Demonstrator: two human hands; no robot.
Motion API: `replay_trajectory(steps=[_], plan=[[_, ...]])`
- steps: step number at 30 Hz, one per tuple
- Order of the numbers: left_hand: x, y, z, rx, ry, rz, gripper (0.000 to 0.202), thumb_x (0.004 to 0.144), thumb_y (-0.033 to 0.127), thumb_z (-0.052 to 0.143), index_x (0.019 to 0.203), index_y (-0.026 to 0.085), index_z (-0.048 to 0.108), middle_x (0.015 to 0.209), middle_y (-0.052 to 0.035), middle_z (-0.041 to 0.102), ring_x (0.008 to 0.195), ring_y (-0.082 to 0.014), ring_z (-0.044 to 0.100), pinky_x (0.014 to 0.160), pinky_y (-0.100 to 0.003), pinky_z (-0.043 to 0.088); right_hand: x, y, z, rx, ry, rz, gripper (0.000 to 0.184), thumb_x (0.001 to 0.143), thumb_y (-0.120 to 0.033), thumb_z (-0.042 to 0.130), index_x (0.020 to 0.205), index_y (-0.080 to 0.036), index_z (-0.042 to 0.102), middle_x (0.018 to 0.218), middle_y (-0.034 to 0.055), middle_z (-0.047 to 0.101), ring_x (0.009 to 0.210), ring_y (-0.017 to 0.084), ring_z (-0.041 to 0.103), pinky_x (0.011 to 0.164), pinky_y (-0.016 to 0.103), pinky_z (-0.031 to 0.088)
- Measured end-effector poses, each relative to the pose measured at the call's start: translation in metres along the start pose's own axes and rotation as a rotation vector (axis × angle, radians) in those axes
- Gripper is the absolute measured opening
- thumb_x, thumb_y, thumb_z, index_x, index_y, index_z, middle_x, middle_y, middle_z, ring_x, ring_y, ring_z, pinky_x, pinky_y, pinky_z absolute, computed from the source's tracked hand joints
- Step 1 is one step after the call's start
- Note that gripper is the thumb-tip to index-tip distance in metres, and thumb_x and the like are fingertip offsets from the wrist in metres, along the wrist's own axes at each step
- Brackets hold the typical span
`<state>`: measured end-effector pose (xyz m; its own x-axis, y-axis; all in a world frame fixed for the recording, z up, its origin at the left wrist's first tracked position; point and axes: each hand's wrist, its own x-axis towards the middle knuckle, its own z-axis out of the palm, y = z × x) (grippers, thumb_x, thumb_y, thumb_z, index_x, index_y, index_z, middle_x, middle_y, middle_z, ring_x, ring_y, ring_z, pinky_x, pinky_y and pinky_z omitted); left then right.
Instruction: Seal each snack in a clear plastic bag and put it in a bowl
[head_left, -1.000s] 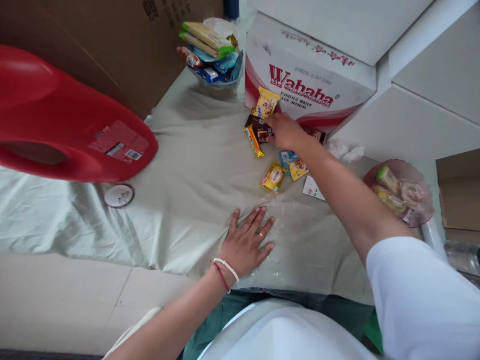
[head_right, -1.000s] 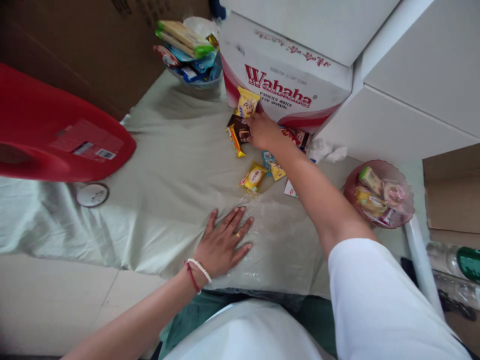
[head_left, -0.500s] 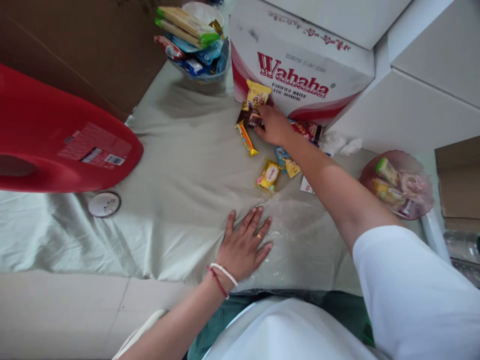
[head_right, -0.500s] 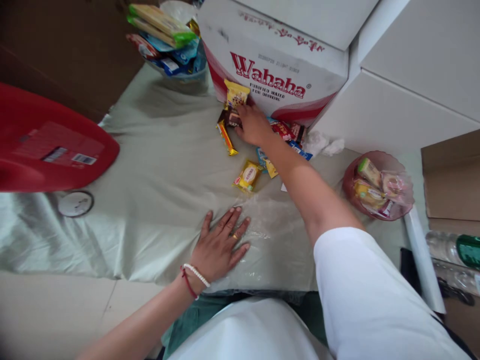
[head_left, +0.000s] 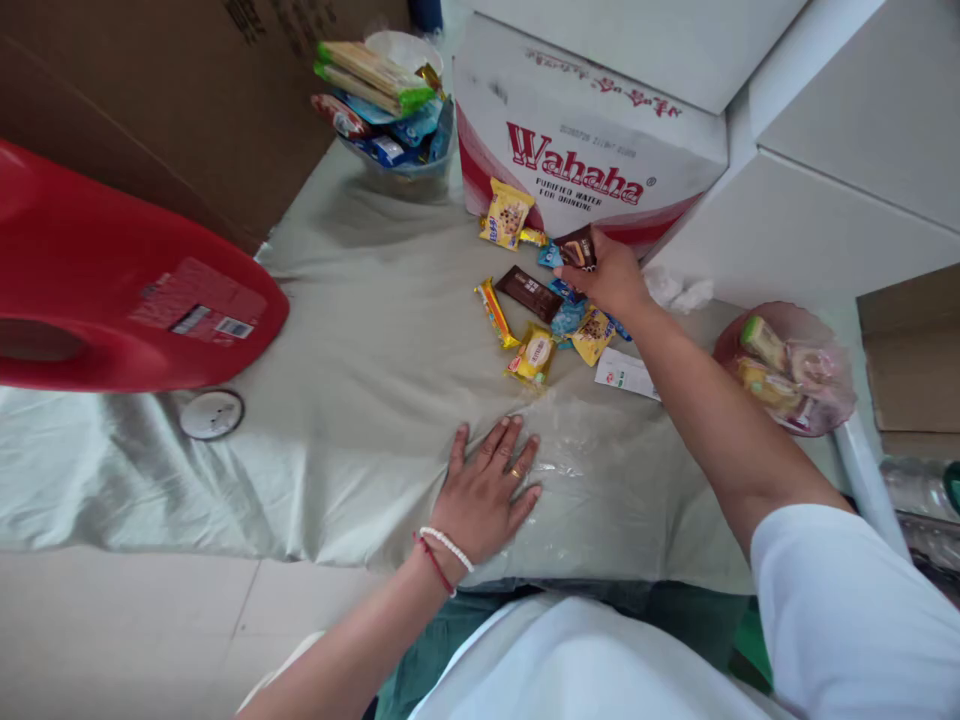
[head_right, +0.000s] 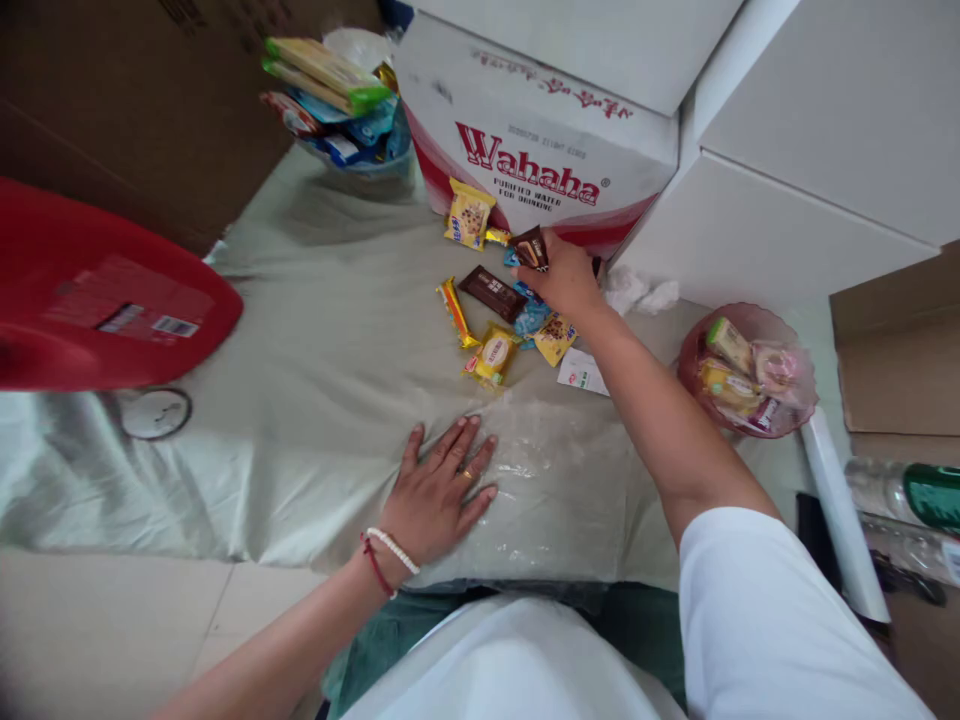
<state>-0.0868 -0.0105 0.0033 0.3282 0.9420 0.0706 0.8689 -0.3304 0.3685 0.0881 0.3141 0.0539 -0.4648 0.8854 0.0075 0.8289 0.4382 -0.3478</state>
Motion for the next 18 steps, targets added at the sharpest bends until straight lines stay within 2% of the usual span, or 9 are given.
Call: replay_trajectory(steps=[2,4,8,13,18], plan=[[0.000,0.000,0.001,0.014,0.023,-0.003,0.059,0.104,0.056,0.049,0.156,0.028,0.052,0.170,-0.0117,0.038,0.156,-0.0308,0.041,0.133,-0.062,0.005,0.006,-0.010,0.006,0.001,0.028,0.035,0.047,0.105,-0.048,0.052,0.141,-0.018,0.057,0.122,0.0156,0.070,0.115,0.034,0.063,0.101,0.050,0.049],[0.001,0.001,0.001,0.033,0.027,0.001,0.058,0.105,0.054,0.048,0.156,0.027,0.053,0.170,-0.0119,0.038,0.156,-0.0304,0.042,0.133,-0.062,0.004,0.009,-0.029,0.019,-0.048,0.015,0.068,0.049,0.106,-0.042,0.049,0.148,-0.017,0.052,0.130,0.0182,0.068,0.122,0.036,0.060,0.103,0.052,0.047],[0.001,0.001,0.001,0.052,0.027,0.017,0.056,0.105,0.051,0.047,0.156,0.027,0.053,0.170,-0.0122,0.039,0.155,-0.0303,0.042,0.133,-0.062,0.005,0.001,-0.064,0.044,-0.169,-0.076,0.076,0.061,0.104,-0.039,0.053,0.158,-0.013,0.042,0.148,0.0235,0.056,0.137,0.041,0.048,0.110,0.057,0.041],[0.000,0.000,0.003,0.034,0.028,0.009,0.058,0.105,0.053,0.047,0.157,0.027,0.051,0.170,-0.0119,0.037,0.157,-0.0296,0.040,0.133,-0.062,0.004,-0.006,-0.065,0.047,-0.211,-0.119,0.060,0.072,0.096,-0.043,0.067,0.156,-0.011,0.044,0.147,0.0242,0.056,0.137,0.042,0.047,0.110,0.056,0.043],[0.000,0.001,0.003,0.006,0.002,0.000,0.058,0.106,0.053,0.045,0.158,0.027,0.050,0.171,-0.0119,0.036,0.158,-0.0297,0.038,0.133,-0.064,0.004,0.012,-0.066,0.041,-0.269,-0.195,0.107,0.054,0.091,-0.040,0.076,0.135,-0.012,0.065,0.135,0.0224,0.064,0.126,0.040,0.059,0.103,0.053,0.050]])
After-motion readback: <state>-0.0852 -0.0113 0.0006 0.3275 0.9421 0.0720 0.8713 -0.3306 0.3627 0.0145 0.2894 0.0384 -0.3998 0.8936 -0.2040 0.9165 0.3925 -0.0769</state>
